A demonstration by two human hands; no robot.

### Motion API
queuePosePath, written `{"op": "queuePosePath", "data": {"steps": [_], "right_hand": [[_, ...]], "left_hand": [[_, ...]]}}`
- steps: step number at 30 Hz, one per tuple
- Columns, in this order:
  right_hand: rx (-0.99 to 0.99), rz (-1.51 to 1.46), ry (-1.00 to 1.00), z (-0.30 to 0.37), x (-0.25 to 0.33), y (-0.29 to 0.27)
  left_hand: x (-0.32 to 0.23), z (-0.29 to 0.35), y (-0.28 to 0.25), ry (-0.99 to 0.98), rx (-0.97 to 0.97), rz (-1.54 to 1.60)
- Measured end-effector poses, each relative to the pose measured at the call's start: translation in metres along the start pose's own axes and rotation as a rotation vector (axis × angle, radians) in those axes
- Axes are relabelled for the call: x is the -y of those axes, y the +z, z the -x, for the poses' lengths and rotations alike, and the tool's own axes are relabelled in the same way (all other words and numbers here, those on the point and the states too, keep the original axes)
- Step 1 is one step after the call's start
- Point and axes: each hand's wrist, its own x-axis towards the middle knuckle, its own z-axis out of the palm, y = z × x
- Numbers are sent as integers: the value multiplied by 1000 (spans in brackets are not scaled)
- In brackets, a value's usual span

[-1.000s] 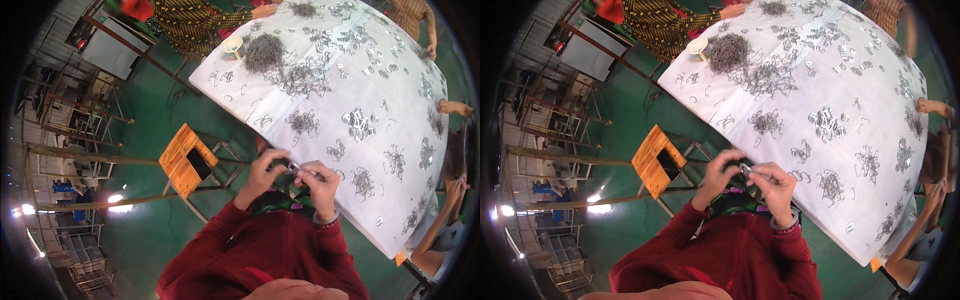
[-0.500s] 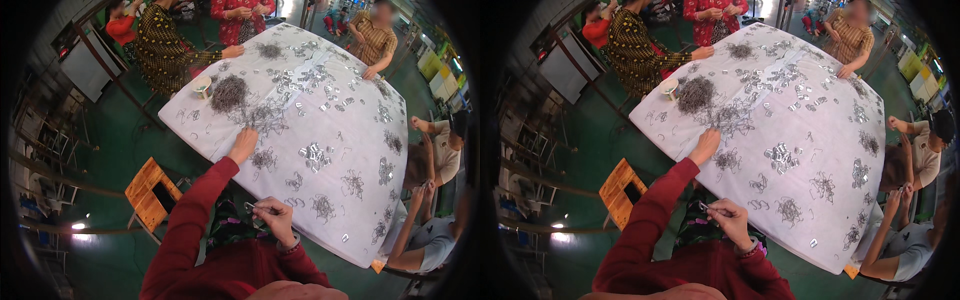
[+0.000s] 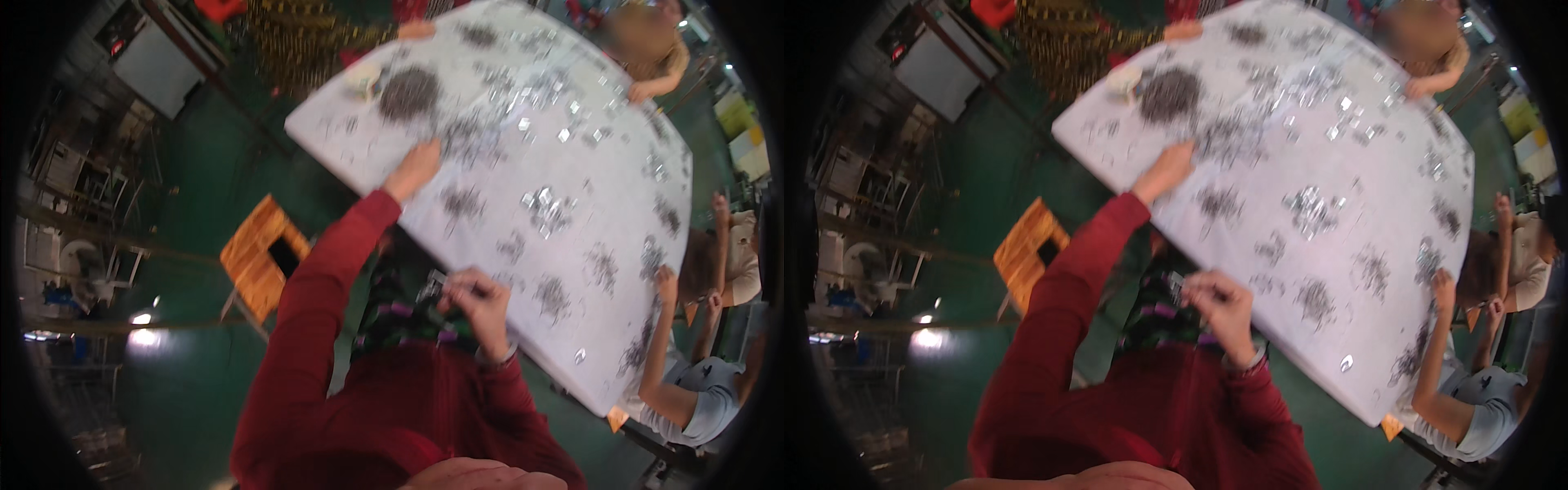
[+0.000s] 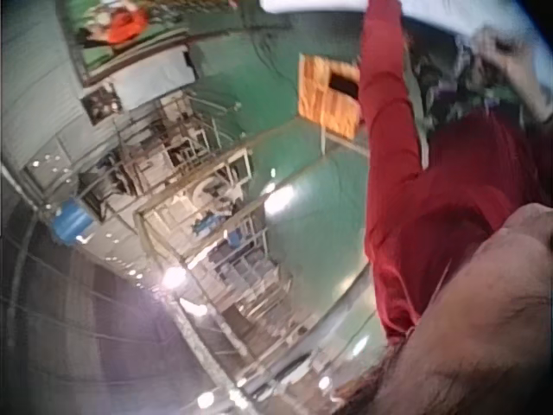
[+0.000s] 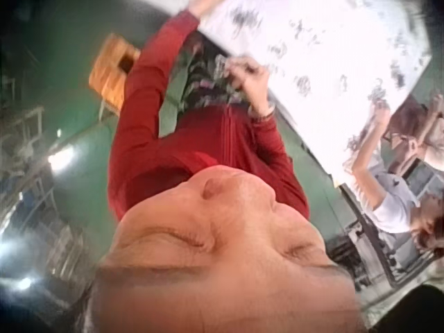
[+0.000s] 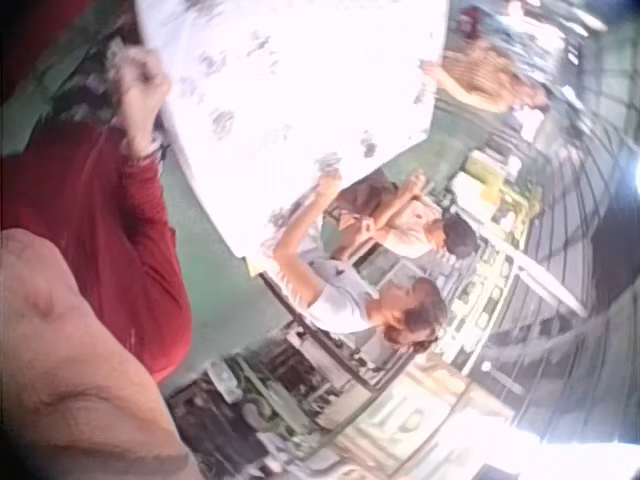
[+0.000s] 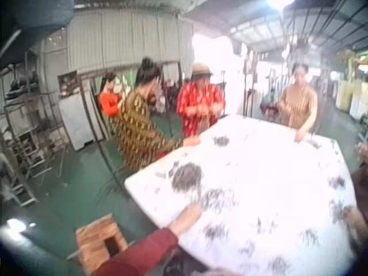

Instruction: The person sits at a table and repeatedly picks up small metal clips and wire pieces, then fastens them together by hand. They place the assembled units on the table and continue the process with other pieces.

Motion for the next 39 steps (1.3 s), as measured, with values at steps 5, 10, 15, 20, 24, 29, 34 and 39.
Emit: {"op": "queuePosePath", "data": {"steps": [5,10,15,20,24,29,34,39], "right_hand": [[-74,191,-25,-1,2,10],[-61,126,-76,-11,-11,10],[-135,71,-6,-21,-10,13],[-201,-2,-52,-26,-10,14],[-220,25,-185,-28,-9,17],[-110,19,-252,-30,-6,25],[-70,197,-376,-46,24,-17],[-382,599,-390,-51,71,-137]], "left_hand": [[-51,50,-66,13,-85,212],[-120,115,-122,-211,0,675],[-149,165,-142,-213,-90,974],[-151,176,-123,-69,-246,629],[-152,174,-107,-8,-359,564],[-158,172,-106,-128,-361,857],[-156,168,-123,-55,-295,1108],[-155,159,-149,-23,-384,1113]]}}
